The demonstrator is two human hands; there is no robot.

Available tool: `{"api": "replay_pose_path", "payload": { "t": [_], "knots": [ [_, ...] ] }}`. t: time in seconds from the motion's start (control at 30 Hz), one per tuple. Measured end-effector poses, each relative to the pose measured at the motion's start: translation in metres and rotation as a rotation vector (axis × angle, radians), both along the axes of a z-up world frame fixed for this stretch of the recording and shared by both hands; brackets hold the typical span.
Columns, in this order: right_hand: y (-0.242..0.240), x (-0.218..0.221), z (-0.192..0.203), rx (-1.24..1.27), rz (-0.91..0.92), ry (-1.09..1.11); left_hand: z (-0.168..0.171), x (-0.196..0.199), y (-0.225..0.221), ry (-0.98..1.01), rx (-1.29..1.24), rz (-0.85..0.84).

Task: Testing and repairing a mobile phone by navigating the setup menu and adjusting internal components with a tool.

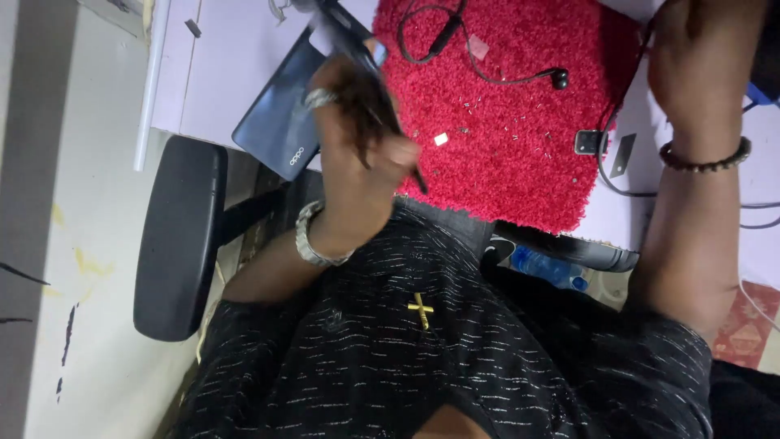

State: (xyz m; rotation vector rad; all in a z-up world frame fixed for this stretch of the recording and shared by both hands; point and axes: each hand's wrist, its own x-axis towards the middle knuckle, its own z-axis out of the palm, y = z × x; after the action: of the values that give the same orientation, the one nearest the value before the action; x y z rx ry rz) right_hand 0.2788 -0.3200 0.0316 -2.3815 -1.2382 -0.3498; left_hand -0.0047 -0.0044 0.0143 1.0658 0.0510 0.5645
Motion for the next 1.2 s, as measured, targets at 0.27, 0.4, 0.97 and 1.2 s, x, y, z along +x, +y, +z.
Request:
{"api": "replay_pose_path", "payload": {
  "t": [0.27,0.4,0.97,1.2],
  "knots": [
    [0.038,-0.023,0.02,-0.105,-0.106,0.161,0.021,0.017,0.003,0.343,1.189,0.5],
    [0.041,-0.027,0.024,-0.042,-0.005,0.201,0.024,0.018,0.001,0.303,1.267,0.547],
    [0.021,-0.02,-0.002,0.248,-0.046,0.232,0.004,0.011,0.014,-0.315,-0.425,-0.19],
    [0.001,-0.032,0.01,0.499,-0.096,-0.038,-0.012,0.016,0.011,-0.336,-0.744,-0.261]
  ]
}}
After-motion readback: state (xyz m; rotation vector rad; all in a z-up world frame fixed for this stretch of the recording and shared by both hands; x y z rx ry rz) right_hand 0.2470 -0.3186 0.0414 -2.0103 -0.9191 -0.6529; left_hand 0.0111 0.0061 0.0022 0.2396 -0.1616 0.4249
